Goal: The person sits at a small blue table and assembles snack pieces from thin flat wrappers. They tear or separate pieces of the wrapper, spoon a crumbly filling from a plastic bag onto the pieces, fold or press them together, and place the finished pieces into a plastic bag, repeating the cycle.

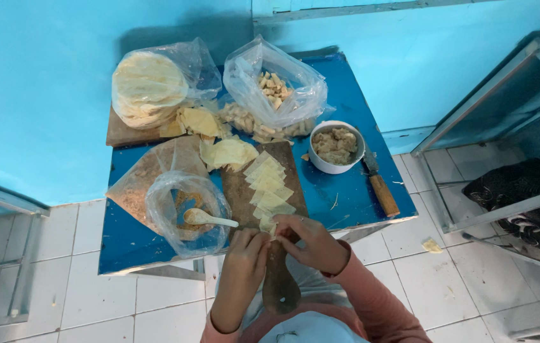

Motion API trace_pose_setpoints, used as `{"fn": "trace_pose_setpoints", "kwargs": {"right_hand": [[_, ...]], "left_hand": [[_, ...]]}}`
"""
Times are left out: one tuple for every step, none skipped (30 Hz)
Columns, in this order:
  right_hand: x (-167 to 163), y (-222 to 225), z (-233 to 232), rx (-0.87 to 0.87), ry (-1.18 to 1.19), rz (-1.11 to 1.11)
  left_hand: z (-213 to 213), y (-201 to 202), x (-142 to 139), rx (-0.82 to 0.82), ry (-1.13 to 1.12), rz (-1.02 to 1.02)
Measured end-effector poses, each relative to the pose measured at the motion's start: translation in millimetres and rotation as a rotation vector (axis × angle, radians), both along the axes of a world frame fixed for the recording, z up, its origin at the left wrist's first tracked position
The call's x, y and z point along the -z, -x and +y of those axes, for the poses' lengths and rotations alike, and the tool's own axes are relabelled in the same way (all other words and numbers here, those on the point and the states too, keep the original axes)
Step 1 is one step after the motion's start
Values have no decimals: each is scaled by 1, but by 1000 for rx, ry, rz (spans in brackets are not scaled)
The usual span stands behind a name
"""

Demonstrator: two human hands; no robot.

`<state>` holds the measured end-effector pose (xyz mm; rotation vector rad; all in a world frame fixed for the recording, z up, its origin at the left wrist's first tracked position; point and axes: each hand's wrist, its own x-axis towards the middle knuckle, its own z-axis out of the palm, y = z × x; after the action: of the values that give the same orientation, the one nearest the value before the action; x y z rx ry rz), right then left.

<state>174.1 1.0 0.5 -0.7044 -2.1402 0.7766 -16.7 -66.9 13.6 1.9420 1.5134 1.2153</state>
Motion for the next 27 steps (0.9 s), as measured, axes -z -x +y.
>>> {"fn": "trace_pose_setpoints", "kwargs": {"right_hand": [[0, -1, 0, -22, -29, 5], [0, -1, 0, -22, -47, -6], [0, -1, 0, -22, -64, -19], [0, 0, 0, -21, -80, -31], [1, 2, 1, -12, -50, -11], [2, 4, 4, -5, -21, 8], [3, 5, 5, 1, 7, 28], [4, 6, 7, 5, 23, 29], [4, 8, 9, 9, 38, 30], [4, 9, 10, 14, 54, 31], [4, 10, 10, 30, 48, 2], [3, 10, 10, 47, 43, -26], [3, 11, 10, 63, 38, -55], [2, 11, 9, 47, -34, -44], [1, 11, 9, 30, -106, -33], [0, 10, 9, 13, -178, -22], [-1, 10, 9, 8, -160, -39], [-2, 9, 9, 3, -142, -56], [-3, 8, 9, -2, -124, -72], [-4, 7, 8, -16, -115, -77], [-5, 6, 9, -31, -107, -81], [-5, 5, 9, -46, -99, -86], [-5, 4, 9, -46, -118, -90], [-5, 4, 10, -46, -136, -94], [-5, 4, 11, -46, -155, -99], [-5, 4, 12, -53, -152, -99], [-5, 4, 13, -60, -149, -98]], "left_hand": [[0, 0, 1, -6, -4, -2], [1, 0, 2, -11, -7, -4], [2, 0, 4, -13, -16, -7], [2, 1, 5, -14, -23, -9], [3, 1, 7, -15, -31, -11], [5, 1, 8, -19, -24, -7], [7, 1, 9, -23, -18, -1], [8, 2, 9, -28, -11, 4], [11, 2, 10, -45, 11, -8], [13, 2, 10, -61, 33, -20], [15, 1, 11, -77, 56, -32], [17, 2, 11, -80, 64, -19], [17, 2, 11, -85, 72, -7], [17, 2, 11, -89, 81, 5], [17, 2, 11, -88, 37, 9], [16, 2, 11, -87, -6, 13], [15, 1, 11, -86, -49, 17], [14, 1, 10, -79, -42, 29], [13, 2, 10, -71, -34, 41], [12, 2, 10, -63, -27, 53], [11, 2, 9, -46, -35, 55], [9, 2, 8, -29, -42, 57], [8, 2, 7, -12, -48, 59], [7, 2, 7, -14, -53, 60], [7, 1, 6, -17, -58, 61], [6, 1, 5, -21, -65, 63], [6, 2, 5, -26, -67, 56]]}}
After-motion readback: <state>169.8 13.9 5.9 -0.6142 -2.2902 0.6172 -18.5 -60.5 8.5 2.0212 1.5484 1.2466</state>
